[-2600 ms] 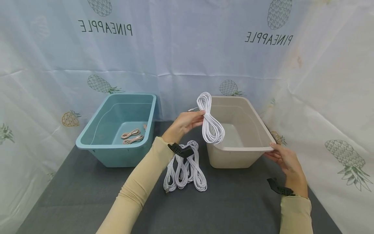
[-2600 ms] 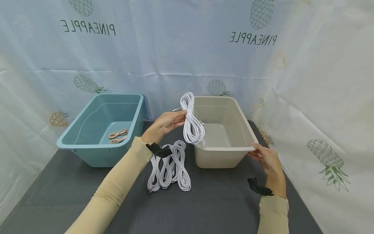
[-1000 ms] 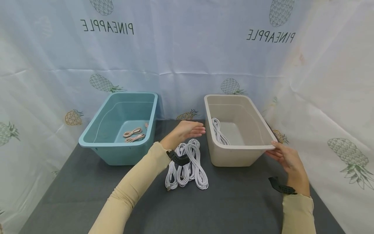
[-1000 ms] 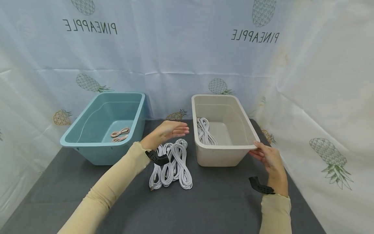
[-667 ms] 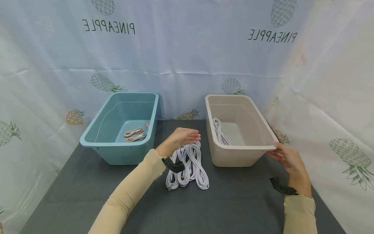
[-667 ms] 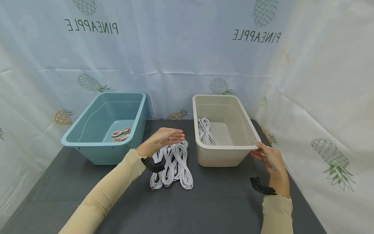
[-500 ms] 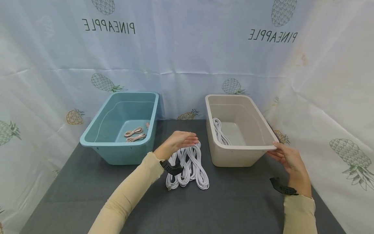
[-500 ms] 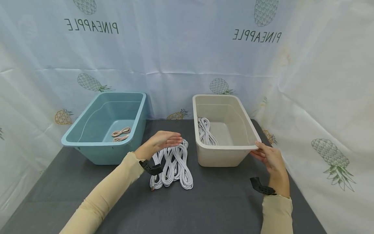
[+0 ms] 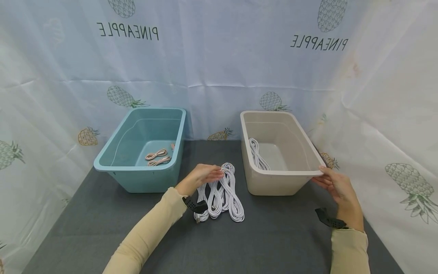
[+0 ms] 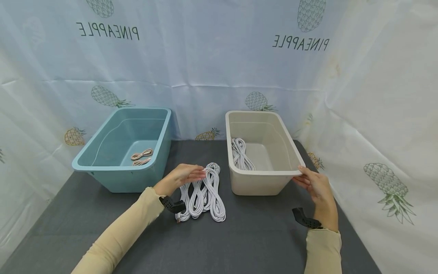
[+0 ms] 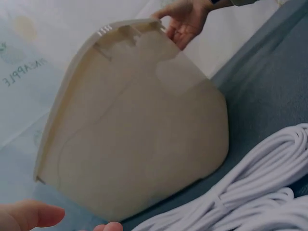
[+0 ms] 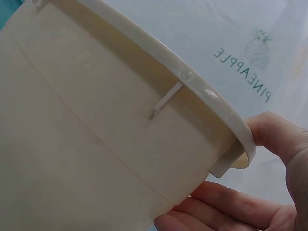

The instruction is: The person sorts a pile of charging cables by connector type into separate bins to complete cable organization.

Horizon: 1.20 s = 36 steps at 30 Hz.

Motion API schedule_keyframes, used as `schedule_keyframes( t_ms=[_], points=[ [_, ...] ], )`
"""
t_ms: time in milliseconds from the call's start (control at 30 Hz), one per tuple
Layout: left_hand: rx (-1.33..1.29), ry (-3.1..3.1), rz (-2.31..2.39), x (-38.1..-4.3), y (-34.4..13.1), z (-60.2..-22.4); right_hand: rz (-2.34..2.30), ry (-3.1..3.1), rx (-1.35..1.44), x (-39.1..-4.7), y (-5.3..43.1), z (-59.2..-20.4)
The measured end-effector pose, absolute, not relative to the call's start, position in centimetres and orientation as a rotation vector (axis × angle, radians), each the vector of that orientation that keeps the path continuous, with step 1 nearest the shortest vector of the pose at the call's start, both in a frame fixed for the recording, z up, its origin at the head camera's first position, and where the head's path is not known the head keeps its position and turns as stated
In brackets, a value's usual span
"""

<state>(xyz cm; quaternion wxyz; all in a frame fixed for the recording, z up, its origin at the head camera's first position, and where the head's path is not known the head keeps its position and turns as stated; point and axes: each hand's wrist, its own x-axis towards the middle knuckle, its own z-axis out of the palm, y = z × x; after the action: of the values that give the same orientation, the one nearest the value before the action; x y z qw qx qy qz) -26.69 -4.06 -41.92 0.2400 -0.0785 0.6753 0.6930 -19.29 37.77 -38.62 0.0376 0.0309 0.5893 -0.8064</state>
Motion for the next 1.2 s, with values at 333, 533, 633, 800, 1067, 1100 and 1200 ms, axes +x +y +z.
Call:
schedule_keyframes(
  t_ms=[333,533,633,800,1067,1100,1200],
  points=[
    [-0.319,1.845,1.915,-27.3,-4.7,-43.4,-2.472,1.815,0.114,-19.3,37.8,-38.6],
    [-0.316,1.87,1.884,-27.3,-5.0,-43.8,-2.469,1.821,0.12,-19.3,37.8,-38.6],
    [-0.326,1.876,1.871,-27.3,-5.0,-43.9,-2.467,1.825,0.112,-19.3,37.8,-38.7],
    [-0.362,1.882,1.848,-27.5,-4.9,-44.2,-2.464,1.829,0.108,-19.3,37.9,-38.7],
    [-0.354,1.903,1.807,-27.7,-4.9,-44.9,-2.459,1.826,0.125,-19.4,38.0,-38.8],
    [-0.35,1.907,1.806,-27.7,-4.9,-45.0,-2.459,1.827,0.127,-19.4,38.0,-38.8],
    [-0.355,1.902,1.816,-27.8,-4.8,-45.0,-2.46,1.826,0.125,-19.4,38.0,-38.8]
  ],
)
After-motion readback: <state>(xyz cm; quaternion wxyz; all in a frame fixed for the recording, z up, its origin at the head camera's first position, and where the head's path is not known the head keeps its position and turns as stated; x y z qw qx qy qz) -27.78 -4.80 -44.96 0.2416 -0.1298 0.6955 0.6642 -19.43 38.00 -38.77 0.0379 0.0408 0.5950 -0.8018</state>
